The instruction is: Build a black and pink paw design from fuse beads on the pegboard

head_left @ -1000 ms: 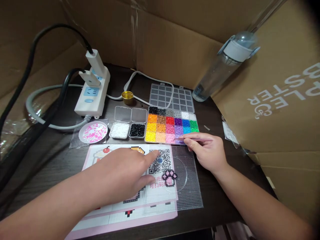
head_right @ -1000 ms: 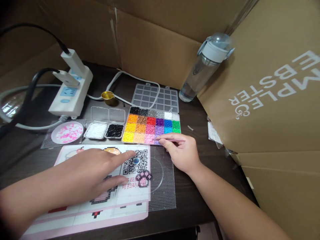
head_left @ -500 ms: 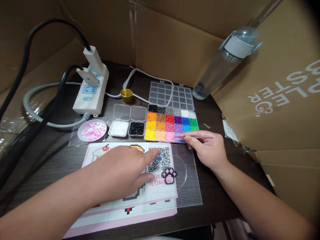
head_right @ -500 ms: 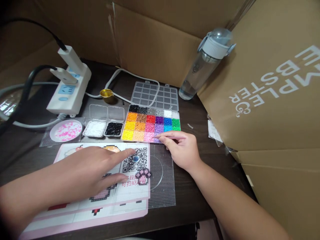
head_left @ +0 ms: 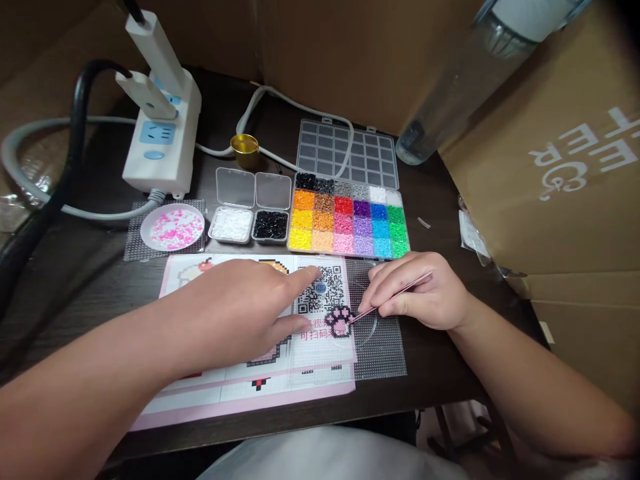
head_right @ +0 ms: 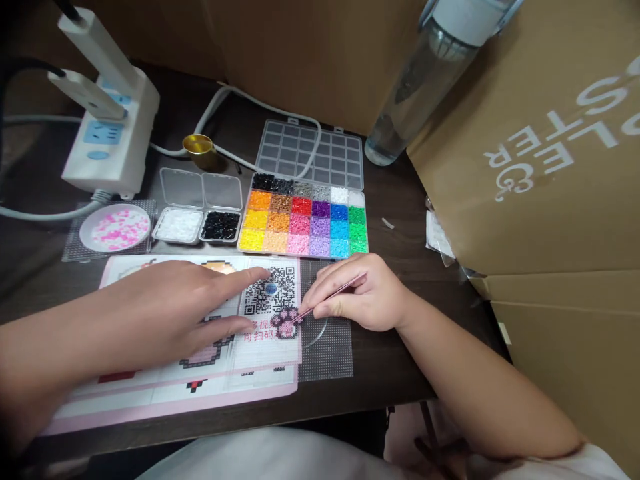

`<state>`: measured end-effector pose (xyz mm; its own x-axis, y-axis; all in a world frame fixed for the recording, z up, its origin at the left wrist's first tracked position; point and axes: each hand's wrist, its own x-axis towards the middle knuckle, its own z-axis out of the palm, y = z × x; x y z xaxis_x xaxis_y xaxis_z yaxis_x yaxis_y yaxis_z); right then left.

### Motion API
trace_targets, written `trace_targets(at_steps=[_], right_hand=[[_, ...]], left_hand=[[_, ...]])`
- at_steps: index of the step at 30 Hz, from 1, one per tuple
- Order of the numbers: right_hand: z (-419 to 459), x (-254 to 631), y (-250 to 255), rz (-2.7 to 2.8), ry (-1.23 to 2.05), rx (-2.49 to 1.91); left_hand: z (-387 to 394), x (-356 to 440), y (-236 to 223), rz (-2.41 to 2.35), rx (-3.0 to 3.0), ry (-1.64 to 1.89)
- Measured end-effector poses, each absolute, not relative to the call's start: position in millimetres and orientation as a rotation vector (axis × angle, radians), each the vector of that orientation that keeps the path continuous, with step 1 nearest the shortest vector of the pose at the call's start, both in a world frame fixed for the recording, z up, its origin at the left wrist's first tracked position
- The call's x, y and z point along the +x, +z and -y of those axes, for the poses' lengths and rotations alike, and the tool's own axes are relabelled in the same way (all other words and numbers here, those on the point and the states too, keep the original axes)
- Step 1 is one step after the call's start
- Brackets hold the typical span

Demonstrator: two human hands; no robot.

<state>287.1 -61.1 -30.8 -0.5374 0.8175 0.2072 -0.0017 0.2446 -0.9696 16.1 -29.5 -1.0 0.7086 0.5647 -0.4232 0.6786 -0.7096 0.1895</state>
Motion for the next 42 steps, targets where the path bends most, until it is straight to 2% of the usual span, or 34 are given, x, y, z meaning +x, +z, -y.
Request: trace_targets(at_steps=[42], right_hand=[[60.1,285.1,-33.8,1.876,1.304,-0.757]], left_hand=[[27.2,17.8,-2.4,-0.974,2.575,-0.483]])
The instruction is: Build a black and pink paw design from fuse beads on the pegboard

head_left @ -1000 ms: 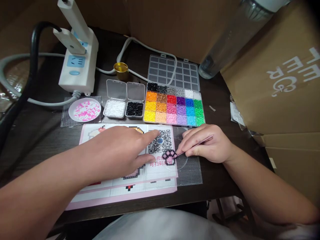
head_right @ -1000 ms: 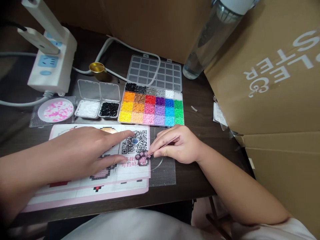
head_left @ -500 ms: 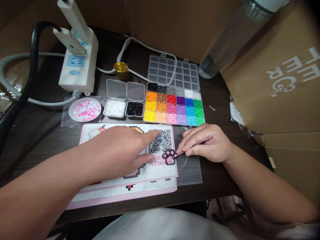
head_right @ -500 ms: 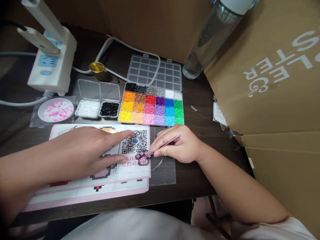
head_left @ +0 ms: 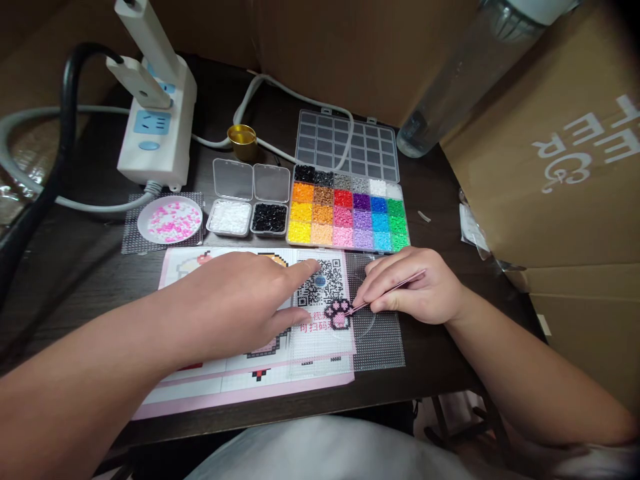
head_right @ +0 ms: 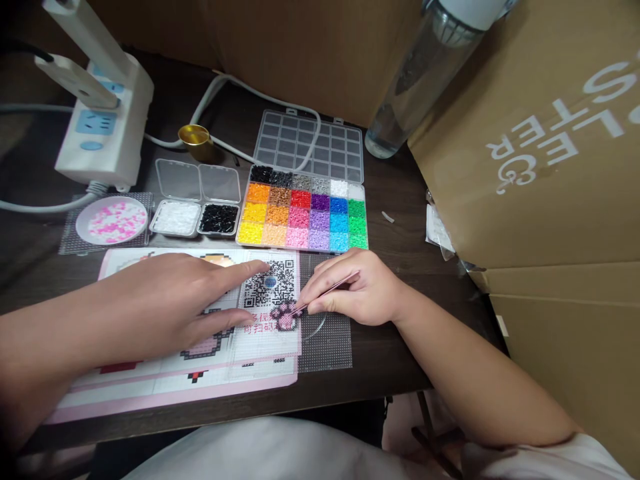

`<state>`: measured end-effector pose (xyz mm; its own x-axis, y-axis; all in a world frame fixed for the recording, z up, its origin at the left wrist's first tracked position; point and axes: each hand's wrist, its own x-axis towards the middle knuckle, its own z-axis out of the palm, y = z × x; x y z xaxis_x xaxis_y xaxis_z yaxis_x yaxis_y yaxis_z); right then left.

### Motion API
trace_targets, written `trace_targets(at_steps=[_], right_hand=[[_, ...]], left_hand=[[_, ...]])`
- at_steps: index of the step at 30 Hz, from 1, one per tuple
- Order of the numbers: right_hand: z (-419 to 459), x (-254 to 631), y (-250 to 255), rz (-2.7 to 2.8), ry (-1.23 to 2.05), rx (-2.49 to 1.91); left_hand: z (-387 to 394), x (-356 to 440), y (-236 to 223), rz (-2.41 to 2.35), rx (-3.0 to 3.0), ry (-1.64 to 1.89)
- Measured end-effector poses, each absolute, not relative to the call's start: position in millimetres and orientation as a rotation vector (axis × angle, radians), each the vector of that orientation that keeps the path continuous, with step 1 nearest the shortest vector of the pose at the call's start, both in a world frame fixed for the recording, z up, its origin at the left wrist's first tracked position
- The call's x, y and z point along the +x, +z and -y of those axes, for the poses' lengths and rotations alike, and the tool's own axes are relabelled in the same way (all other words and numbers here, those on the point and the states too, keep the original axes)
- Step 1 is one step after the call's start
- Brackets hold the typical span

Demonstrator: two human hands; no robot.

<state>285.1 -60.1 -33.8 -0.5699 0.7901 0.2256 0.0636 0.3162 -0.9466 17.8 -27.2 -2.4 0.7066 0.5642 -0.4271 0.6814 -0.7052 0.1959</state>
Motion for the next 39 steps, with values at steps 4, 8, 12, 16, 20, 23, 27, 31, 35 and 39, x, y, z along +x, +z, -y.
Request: trace_targets(at_steps=[4,8,12,16,20,23,27,31,35,39], right_hand=[[59.5,285.2,-33.5,1.886,1.288,-0.744],[59.5,284.6,-33.4,1.887,1.287,-0.748],[59.9,284.7,-33.7,1.878,1.296,-0.75],[60.5,285.2,-34.0,1.868,1.301,-0.748],[60.6,285.7,-34.1,1.875,1.297,-0.761],[60.0,285.5,-33.1,1.87,1.309,-0.778],[59.4,284.7,-30.0,1.841,1.339,-0.81],[61.0,287.0,-32.8,1.719,1.323,-0.816],[59.3,289.7,-43.3,1.392,1.068,-1.075],[54.6,282.4,-42.7,1.351,0.783,-1.33]], left_hand=[[28.1,17.9,-1.1,-0.993,2.547,-0.473],[28.2,18.5,1.2,-0.973,2.549,-0.491],[27.7,18.1,0.6,-0.971,2.555,-0.485],[27.9,17.5,-1.5,-0.974,2.569,-0.475],[27.7,17.6,-3.1,-0.971,2.577,-0.483],[27.7,17.0,-3.8,-0.971,2.586,-0.48],[28.1,15.8,-3.9,-0.966,2.587,-0.476],[28.7,16.7,-0.9,-0.968,2.56,-0.483],[29.5,18.2,5.0,-0.997,2.522,-0.507],[30.6,17.5,7.2,-1.018,2.511,-0.461]])
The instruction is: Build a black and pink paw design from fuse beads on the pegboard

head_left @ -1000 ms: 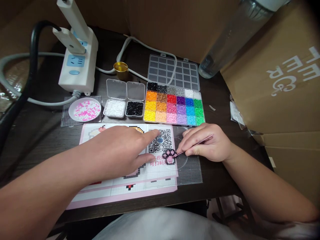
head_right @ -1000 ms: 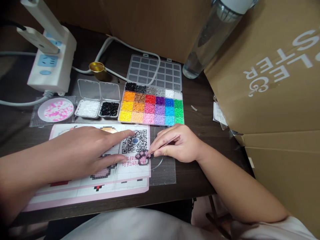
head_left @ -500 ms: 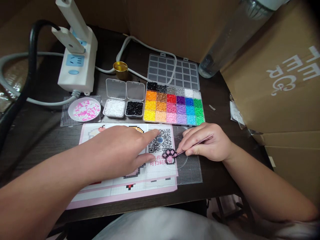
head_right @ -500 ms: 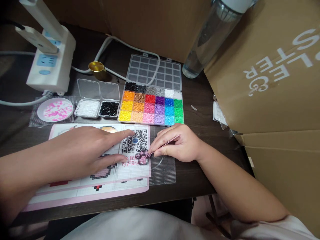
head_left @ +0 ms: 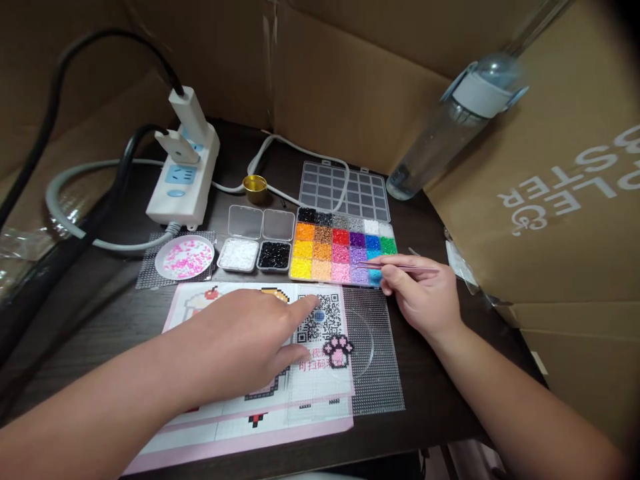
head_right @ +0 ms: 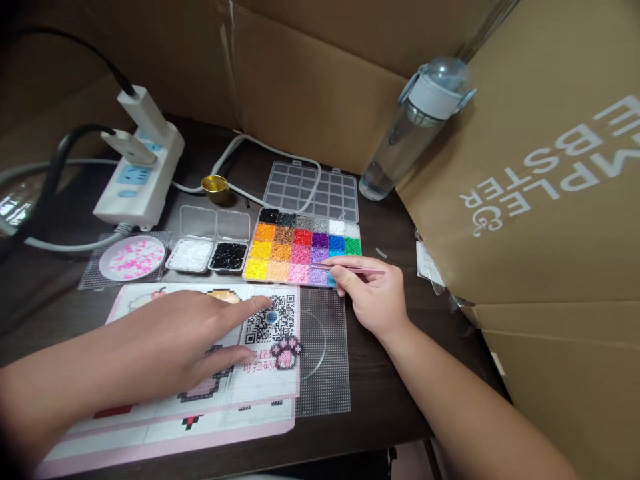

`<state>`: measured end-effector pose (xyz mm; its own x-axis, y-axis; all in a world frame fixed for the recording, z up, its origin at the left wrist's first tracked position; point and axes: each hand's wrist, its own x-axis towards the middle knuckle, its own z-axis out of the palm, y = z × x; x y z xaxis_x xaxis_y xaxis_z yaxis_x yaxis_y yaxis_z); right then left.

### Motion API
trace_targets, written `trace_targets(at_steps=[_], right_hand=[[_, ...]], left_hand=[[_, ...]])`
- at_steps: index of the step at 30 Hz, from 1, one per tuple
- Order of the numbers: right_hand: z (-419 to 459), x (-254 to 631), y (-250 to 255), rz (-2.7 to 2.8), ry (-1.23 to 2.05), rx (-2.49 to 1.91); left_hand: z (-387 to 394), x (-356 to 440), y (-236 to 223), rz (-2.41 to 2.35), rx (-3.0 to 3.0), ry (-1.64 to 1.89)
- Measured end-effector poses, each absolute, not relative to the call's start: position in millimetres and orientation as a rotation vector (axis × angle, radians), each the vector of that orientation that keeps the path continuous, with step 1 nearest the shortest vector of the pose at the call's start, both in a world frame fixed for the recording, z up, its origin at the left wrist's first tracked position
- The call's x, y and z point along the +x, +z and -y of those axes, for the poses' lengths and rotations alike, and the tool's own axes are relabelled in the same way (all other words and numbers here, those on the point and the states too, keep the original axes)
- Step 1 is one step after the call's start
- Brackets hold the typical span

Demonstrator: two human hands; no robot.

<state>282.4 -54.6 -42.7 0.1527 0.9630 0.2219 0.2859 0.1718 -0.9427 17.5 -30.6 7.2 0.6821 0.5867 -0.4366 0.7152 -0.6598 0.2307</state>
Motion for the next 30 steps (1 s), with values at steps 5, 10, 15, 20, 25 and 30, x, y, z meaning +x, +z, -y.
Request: trace_targets(at_steps=[5,10,15,20,25,30], right_hand=[[55.7,270.4,-32.4,1.488,0.656,-1.443],[55.3,270.6,-33.3,1.459,0.671,-1.468],[53.7,271.7,-35.3,1.48,0.663,-1.47],[53.0,270.8,-36.0,1.482,0.663,-1.462],[52.4,269.0,-35.7,1.469,0.666,-1.472],[52.0,268.4,-35.3,1.452,0.674,-1.466]], left_hand=[[32.4,15.1,5.5,-1.003,2.534,-0.438],[32.5,15.2,6.3,-1.015,2.538,-0.412],[31.0,16.8,7.3,-1.016,2.523,-0.42],[31.0,17.2,7.8,-1.014,2.528,-0.421],[31.4,17.2,8.0,-1.015,2.53,-0.451],[31.1,17.8,7.9,-1.003,2.529,-0.459]])
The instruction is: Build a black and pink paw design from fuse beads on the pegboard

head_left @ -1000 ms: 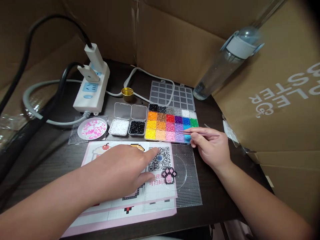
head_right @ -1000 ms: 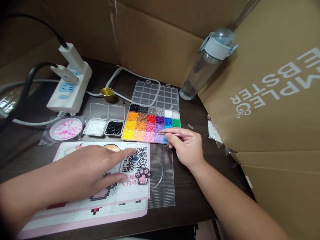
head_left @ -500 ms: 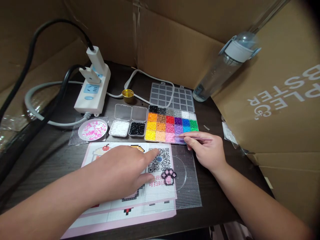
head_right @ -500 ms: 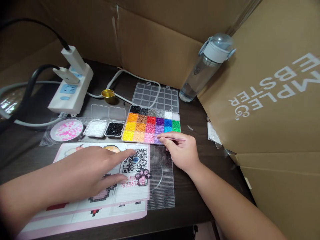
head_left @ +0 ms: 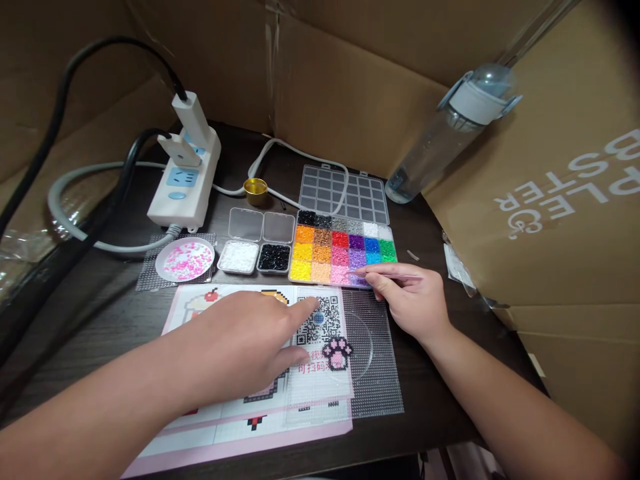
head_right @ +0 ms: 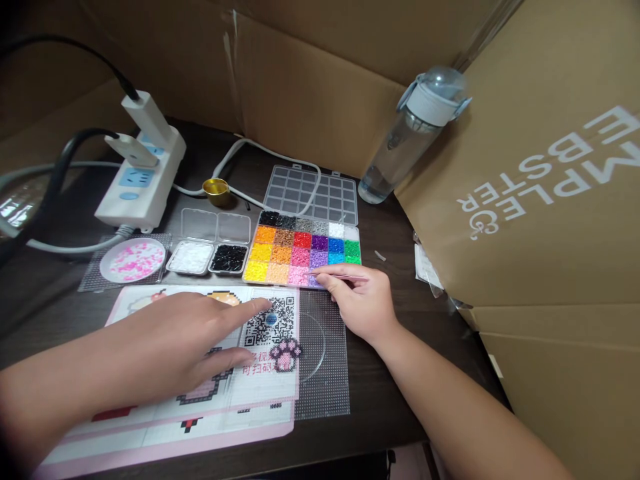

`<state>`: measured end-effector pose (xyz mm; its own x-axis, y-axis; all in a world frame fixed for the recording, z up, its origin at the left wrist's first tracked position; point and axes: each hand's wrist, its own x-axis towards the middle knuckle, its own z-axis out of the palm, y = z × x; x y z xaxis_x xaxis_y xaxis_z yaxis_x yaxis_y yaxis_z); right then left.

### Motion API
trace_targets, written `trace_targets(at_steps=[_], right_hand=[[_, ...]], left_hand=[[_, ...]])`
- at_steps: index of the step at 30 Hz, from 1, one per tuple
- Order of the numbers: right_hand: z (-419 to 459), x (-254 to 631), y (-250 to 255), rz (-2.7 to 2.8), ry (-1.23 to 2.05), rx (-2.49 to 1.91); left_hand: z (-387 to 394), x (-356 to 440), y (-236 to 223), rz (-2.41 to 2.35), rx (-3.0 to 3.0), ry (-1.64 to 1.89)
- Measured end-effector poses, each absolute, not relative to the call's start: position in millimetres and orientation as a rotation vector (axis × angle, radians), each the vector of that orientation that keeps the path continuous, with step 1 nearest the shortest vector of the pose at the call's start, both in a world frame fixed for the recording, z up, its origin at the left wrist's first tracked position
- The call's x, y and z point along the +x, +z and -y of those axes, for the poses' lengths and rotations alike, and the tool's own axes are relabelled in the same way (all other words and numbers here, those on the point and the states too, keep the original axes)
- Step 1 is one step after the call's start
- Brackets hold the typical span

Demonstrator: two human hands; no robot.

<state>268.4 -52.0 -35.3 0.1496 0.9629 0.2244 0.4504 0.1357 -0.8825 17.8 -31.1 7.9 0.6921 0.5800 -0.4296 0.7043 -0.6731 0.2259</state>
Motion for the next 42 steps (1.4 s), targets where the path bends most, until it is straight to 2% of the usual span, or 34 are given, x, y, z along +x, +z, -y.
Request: trace_targets(at_steps=[26,29,35,42], right_hand=[[56.1,272.4,-31.3,1.418,0.722,-1.442],[62.9,281.2,-28.4,1.484,0.83,-1.335],[64.8,296.4,-35.1,1.73,1.316,-0.835],[59.8,293.3,-38.5,1.81,1.389,-0.703]], left_hand=[[31.3,18.1,4.7,-1.003,2.532,-0.506],[30.9,17.5,5.3,-0.989,2.565,-0.505],[29.2,18.1,2.4,-0.988,2.541,-0.487],[28.9,15.6,-2.9,-0.979,2.572,-0.473]])
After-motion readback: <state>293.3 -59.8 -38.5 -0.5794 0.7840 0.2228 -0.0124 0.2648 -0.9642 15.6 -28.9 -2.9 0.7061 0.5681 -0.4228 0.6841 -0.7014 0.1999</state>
